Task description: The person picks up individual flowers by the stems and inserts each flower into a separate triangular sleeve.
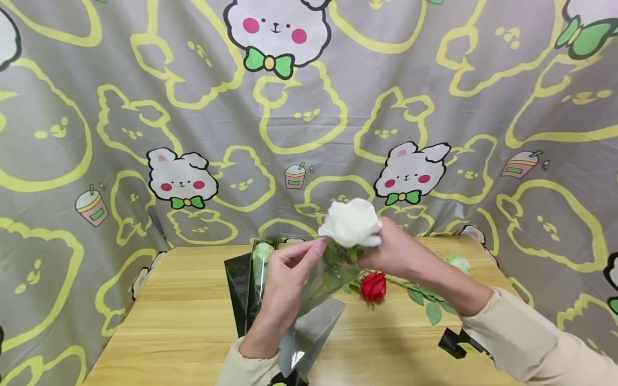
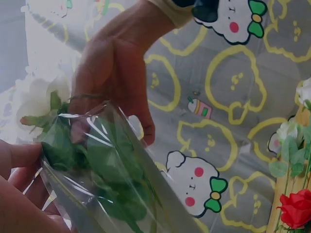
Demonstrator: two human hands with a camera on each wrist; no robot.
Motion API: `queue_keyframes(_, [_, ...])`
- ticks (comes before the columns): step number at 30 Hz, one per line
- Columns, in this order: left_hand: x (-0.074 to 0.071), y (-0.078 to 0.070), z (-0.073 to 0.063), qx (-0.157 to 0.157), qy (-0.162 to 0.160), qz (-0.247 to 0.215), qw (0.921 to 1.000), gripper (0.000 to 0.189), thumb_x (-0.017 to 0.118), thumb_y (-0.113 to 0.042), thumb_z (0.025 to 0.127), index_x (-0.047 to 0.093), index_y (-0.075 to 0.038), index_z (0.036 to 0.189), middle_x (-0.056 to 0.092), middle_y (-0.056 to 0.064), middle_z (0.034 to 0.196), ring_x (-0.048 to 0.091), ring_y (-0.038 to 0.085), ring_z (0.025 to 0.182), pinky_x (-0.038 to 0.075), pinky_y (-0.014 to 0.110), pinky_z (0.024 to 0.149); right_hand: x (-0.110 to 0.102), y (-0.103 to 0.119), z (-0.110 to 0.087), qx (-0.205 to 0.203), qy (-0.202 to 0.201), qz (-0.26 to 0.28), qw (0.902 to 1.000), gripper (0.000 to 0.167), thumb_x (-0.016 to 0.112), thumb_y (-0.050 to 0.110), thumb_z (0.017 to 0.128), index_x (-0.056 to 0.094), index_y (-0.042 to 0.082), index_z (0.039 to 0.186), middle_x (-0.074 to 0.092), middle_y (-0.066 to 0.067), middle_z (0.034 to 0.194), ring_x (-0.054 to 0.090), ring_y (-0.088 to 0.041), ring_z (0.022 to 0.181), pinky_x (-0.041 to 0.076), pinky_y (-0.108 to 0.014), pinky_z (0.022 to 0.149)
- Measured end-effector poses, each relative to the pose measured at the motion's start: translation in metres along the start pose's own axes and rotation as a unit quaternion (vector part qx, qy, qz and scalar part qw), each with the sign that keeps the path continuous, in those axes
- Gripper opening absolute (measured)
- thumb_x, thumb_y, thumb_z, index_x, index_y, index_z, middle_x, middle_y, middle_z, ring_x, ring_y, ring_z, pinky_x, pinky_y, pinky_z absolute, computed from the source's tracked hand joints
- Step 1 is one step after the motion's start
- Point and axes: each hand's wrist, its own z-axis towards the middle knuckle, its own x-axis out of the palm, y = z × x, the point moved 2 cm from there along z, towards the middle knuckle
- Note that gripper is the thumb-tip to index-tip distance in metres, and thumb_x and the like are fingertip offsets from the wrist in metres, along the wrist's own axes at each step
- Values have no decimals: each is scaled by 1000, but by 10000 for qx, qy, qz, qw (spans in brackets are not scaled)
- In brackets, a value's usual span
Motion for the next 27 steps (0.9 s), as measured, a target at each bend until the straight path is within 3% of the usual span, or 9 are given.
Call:
queue_keyframes(4, [-1,-2,0,65,32,32,10000,22,71,-4,96,73,11,112,76,7,105,69,17,101,55,30,91,-3,7,2,-247,322,-591,9974,46,79,-5,76,63,1,118,67,-8,110,61,-24,100,51,-47,94])
queue_keyframes(7, [-4,-2,0,115,-79,-32,9999,17,70,-3,96,76,6,109,76,2,98,62,8,79,51,21,71,-13,18,1,-381,320,-1065,9931,33,82,7,82,71,4,113,68,-7,115,63,-26,107,53,-50,94])
queue_keyframes(10, [-8,-1,1,106,-134,-373,9992,15,68,0,97,81,-6,101,75,-1,93,52,3,70,38,16,58,-28,26,-6,-275,148,-1240,9918,13,80,18,90,79,12,102,65,-10,130,62,-31,117,55,-51,92])
queue_keyframes(11, [-9,-1,1,93,-130,-486,9987,19,66,1,97,81,-10,98,73,-3,89,47,3,65,34,16,54,-31,27,-9,-230,75,-1252,9918,8,79,19,92,80,15,99,62,-11,135,60,-32,121,56,-50,92])
queue_keyframes(13, [-10,-2,2,125,-23,-707,9974,25,65,2,98,81,-16,95,74,-2,91,55,3,73,40,14,59,-36,26,-15,-147,-78,-1178,9929,8,77,24,95,81,18,97,58,-13,141,57,-34,127,56,-49,91])
queue_keyframes(17, [-10,-7,2,326,67,-721,9968,31,63,3,98,82,-22,94,69,-6,81,44,2,61,36,15,55,-37,19,-23,-335,-415,-954,9940,7,76,21,96,81,20,99,61,-9,139,59,-26,123,55,-38,87])
queue_keyframes(22, [-9,-11,3,421,248,-722,9962,31,64,3,98,82,-22,96,67,-7,77,34,4,54,25,19,50,-36,13,-29,-801,-788,-856,9900,6,77,13,94,80,18,92,63,-5,135,64,-20,112,53,-27,82])
queue_keyframes(27, [-8,-12,4,500,327,-723,9956,27,66,3,96,82,-19,98,63,-6,71,31,6,53,23,22,51,-30,12,-26,-762,-667,-666,9926,5,78,13,93,81,17,94,63,-5,134,61,-23,114,54,-30,85])
